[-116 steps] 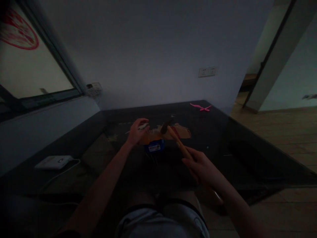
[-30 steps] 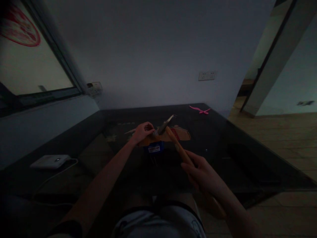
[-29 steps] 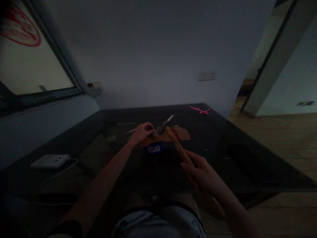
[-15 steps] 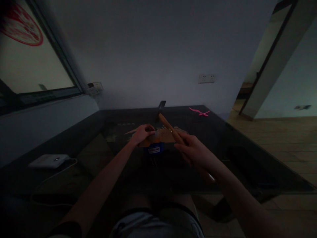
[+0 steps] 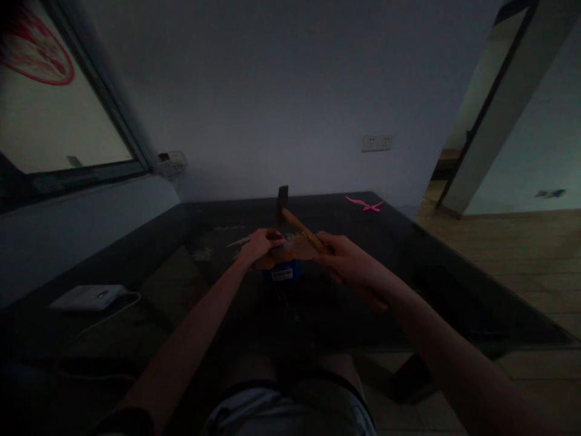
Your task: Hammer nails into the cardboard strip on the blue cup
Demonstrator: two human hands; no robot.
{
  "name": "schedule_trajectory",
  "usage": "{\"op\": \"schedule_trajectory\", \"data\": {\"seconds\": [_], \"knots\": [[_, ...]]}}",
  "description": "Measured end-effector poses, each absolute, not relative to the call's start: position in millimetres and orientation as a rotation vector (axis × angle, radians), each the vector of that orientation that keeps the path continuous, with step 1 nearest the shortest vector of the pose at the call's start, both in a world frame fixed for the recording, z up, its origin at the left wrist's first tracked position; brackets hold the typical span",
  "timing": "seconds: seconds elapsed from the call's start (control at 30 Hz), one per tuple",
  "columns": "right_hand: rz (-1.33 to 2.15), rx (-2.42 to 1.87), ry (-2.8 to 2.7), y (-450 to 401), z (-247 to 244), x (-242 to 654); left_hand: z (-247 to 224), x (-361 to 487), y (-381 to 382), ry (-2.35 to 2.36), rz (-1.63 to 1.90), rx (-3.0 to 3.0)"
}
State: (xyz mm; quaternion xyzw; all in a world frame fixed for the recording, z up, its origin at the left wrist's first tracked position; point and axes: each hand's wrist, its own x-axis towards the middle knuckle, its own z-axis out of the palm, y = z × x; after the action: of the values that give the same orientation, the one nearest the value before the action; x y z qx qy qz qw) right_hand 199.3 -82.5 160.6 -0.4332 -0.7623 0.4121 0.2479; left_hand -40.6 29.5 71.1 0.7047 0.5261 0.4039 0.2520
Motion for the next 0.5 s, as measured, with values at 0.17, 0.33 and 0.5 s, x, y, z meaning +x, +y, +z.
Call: {"op": "schedule_trajectory", "data": {"seconds": [0.17,0.33,0.5], "knots": [[1.121,-1.152,-2.11,-80,152,200,70,-42,31,1.453,1.083,1.939],[1.146,-1.21,-2.087,-82,150,203,69,-43,32,1.486,1.059,1.97],[1.152,-1.166,-2.014,-87,156,204,69,-42,31,1.493,1.063,1.919]]}}
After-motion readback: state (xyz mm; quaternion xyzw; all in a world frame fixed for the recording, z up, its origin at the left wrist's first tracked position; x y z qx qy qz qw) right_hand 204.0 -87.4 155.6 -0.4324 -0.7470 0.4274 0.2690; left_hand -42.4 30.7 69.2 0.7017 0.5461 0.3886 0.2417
